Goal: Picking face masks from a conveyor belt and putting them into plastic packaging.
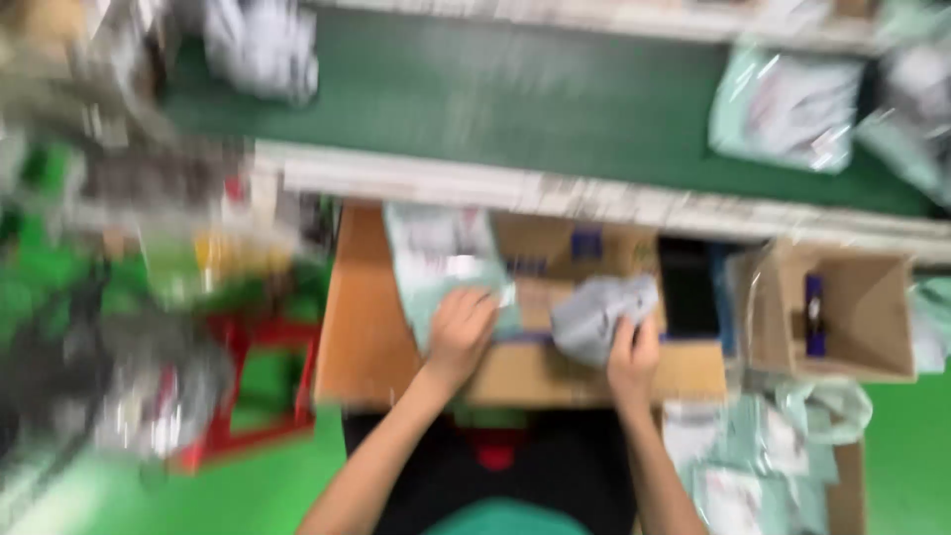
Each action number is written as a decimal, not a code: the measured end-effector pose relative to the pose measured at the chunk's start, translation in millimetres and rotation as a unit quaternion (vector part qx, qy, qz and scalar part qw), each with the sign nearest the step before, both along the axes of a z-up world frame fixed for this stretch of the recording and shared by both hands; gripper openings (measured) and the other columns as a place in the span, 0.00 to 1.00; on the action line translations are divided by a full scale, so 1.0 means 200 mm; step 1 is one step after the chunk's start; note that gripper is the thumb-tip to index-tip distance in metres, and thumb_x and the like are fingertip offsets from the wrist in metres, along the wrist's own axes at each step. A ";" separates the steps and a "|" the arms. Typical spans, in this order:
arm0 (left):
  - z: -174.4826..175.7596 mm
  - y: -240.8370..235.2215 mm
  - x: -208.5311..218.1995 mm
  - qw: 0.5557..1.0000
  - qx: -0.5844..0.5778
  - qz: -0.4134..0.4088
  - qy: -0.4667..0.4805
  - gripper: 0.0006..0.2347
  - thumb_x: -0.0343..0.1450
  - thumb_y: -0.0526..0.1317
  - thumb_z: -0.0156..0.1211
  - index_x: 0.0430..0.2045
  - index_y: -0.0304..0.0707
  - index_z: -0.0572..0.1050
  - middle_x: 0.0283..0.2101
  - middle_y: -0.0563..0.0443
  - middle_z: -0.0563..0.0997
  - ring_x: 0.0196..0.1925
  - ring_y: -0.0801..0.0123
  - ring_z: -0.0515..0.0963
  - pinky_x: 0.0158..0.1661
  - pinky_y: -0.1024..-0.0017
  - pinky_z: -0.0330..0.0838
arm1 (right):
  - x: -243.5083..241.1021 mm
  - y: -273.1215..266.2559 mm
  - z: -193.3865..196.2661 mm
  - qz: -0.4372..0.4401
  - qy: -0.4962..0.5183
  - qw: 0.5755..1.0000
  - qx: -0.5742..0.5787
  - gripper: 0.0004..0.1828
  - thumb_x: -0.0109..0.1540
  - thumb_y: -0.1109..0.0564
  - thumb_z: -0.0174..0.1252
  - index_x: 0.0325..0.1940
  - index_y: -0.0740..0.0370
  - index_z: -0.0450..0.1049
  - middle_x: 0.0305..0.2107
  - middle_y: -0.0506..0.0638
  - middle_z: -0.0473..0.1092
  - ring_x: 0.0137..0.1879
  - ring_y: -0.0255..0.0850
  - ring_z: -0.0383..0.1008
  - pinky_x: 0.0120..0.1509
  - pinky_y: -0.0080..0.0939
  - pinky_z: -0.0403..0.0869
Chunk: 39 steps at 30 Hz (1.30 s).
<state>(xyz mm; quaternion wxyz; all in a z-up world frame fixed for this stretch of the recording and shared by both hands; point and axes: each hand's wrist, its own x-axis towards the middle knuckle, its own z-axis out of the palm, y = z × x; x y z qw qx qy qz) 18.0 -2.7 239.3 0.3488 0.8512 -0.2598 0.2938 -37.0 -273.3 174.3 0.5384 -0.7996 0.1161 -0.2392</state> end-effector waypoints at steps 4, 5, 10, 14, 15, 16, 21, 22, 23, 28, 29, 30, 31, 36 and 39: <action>-0.03 0.23 0.16 0.992 0.120 -0.029 0.024 0.09 0.64 0.32 0.64 0.36 0.35 0.77 0.38 0.46 0.78 0.43 0.53 0.78 0.44 0.62 0.74 | 0.07 0.07 -0.05 -0.051 0.058 0.988 0.137 0.13 0.72 0.57 0.46 0.56 0.66 0.72 0.34 0.45 0.70 0.36 0.29 0.66 0.39 0.30 0.67; -0.09 0.25 0.19 0.984 0.169 -0.038 0.042 0.10 0.63 0.32 0.63 0.37 0.34 0.76 0.39 0.45 0.78 0.44 0.53 0.78 0.44 0.62 0.74 | 0.10 0.13 0.01 0.010 0.033 0.979 0.201 0.12 0.72 0.58 0.46 0.56 0.65 0.70 0.33 0.43 0.69 0.35 0.28 0.65 0.38 0.29 0.66; -0.16 0.27 0.27 0.952 0.287 -0.051 0.096 0.11 0.63 0.32 0.60 0.37 0.33 0.75 0.40 0.44 0.77 0.46 0.53 0.78 0.44 0.62 0.75 | 0.28 0.41 0.04 0.163 0.041 0.936 0.309 0.13 0.68 0.60 0.53 0.57 0.62 0.70 0.32 0.39 0.67 0.36 0.27 0.63 0.40 0.28 0.67; 0.03 0.17 0.18 0.986 0.140 -0.064 0.072 0.12 0.61 0.34 0.62 0.37 0.31 0.76 0.38 0.37 0.76 0.44 0.45 0.76 0.43 0.57 0.73 | 0.32 0.53 0.28 0.198 0.051 0.950 0.236 0.14 0.62 0.59 0.63 0.50 0.66 0.75 0.37 0.43 0.74 0.44 0.28 0.72 0.48 0.31 0.72; 0.05 0.16 0.13 0.993 0.062 -0.053 0.090 0.12 0.61 0.34 0.63 0.37 0.29 0.76 0.36 0.35 0.75 0.42 0.42 0.76 0.42 0.56 0.72 | 0.32 0.56 0.29 0.187 0.008 0.968 0.165 0.16 0.59 0.58 0.66 0.49 0.64 0.74 0.39 0.44 0.76 0.47 0.29 0.75 0.52 0.31 0.74; 0.07 0.14 0.14 0.993 0.065 -0.062 0.079 0.12 0.61 0.34 0.63 0.37 0.29 0.76 0.36 0.35 0.75 0.42 0.42 0.76 0.42 0.56 0.72 | 0.34 0.53 0.27 0.178 -0.004 0.970 0.165 0.16 0.59 0.58 0.66 0.49 0.64 0.74 0.39 0.44 0.76 0.47 0.29 0.75 0.52 0.31 0.74; 0.10 0.06 0.01 0.997 0.010 -0.059 0.039 0.14 0.60 0.26 0.56 0.39 0.25 0.75 0.40 0.34 0.77 0.44 0.40 0.78 0.44 0.55 0.74 | 0.22 0.38 0.17 0.205 0.190 0.915 0.290 0.12 0.59 0.56 0.67 0.45 0.64 0.80 0.38 0.49 0.75 0.45 0.33 0.73 0.51 0.34 0.72; 0.12 0.04 0.00 0.997 0.008 -0.063 0.039 0.14 0.60 0.26 0.56 0.39 0.25 0.75 0.40 0.34 0.77 0.44 0.40 0.78 0.44 0.55 0.74 | 0.16 0.38 0.25 0.201 0.190 0.917 0.289 0.12 0.59 0.56 0.67 0.45 0.64 0.80 0.38 0.49 0.75 0.45 0.33 0.73 0.51 0.34 0.72; 0.14 0.02 0.01 0.999 -0.020 -0.032 0.029 0.10 0.63 0.27 0.59 0.37 0.28 0.75 0.38 0.37 0.78 0.42 0.44 0.78 0.42 0.57 0.74 | 0.14 0.37 0.33 0.209 0.111 0.963 0.131 0.11 0.56 0.59 0.68 0.40 0.65 0.79 0.39 0.50 0.75 0.47 0.37 0.74 0.52 0.36 0.72; 0.22 -0.14 -0.08 0.995 -0.083 0.033 -0.031 0.06 0.65 0.29 0.65 0.31 0.34 0.76 0.33 0.43 0.77 0.37 0.51 0.78 0.39 0.61 0.72 | 0.09 0.39 0.50 0.097 0.105 0.988 -0.062 0.14 0.52 0.58 0.69 0.38 0.63 0.77 0.40 0.49 0.72 0.47 0.42 0.75 0.51 0.34 0.73; 0.22 -0.15 -0.11 0.998 -0.057 -0.033 -0.004 0.06 0.65 0.29 0.67 0.32 0.34 0.77 0.34 0.44 0.78 0.37 0.51 0.79 0.40 0.61 0.73 | 0.10 0.38 0.45 0.076 0.049 0.995 -0.033 0.15 0.51 0.60 0.68 0.40 0.65 0.77 0.40 0.50 0.72 0.48 0.41 0.75 0.52 0.35 0.72; 0.22 -0.15 -0.14 0.994 -0.030 -0.099 0.025 0.07 0.65 0.30 0.68 0.32 0.35 0.77 0.34 0.44 0.80 0.37 0.51 0.80 0.40 0.62 0.74 | 0.11 0.37 0.40 0.054 -0.008 0.999 -0.004 0.17 0.49 0.63 0.67 0.42 0.67 0.78 0.40 0.51 0.72 0.49 0.41 0.74 0.54 0.36 0.72; 0.21 -0.14 -0.15 0.995 -0.030 -0.093 0.028 0.07 0.65 0.30 0.68 0.32 0.35 0.77 0.34 0.44 0.80 0.37 0.51 0.80 0.40 0.62 0.74 | 0.10 0.34 0.38 0.060 -0.004 0.998 -0.002 0.17 0.49 0.63 0.67 0.42 0.67 0.78 0.40 0.51 0.72 0.49 0.41 0.74 0.54 0.36 0.72; 0.07 -0.11 -0.09 0.887 -0.422 0.005 0.188 0.25 0.64 0.30 0.63 0.57 0.27 0.66 0.56 0.45 0.73 0.56 0.61 0.72 0.55 0.66 0.66 | 0.10 0.29 0.47 0.059 -0.031 0.982 0.175 0.11 0.54 0.64 0.67 0.39 0.69 0.78 0.43 0.51 0.73 0.50 0.38 0.72 0.56 0.38 0.71; 0.03 -0.23 -0.16 0.814 -0.404 -0.045 0.414 0.16 0.71 0.33 0.60 0.53 0.25 0.74 0.54 0.44 0.80 0.55 0.61 0.77 0.57 0.67 0.70 | 0.14 0.37 0.49 0.058 0.077 0.989 0.110 0.24 0.51 0.62 0.69 0.50 0.64 0.72 0.40 0.47 0.71 0.47 0.37 0.73 0.54 0.37 0.72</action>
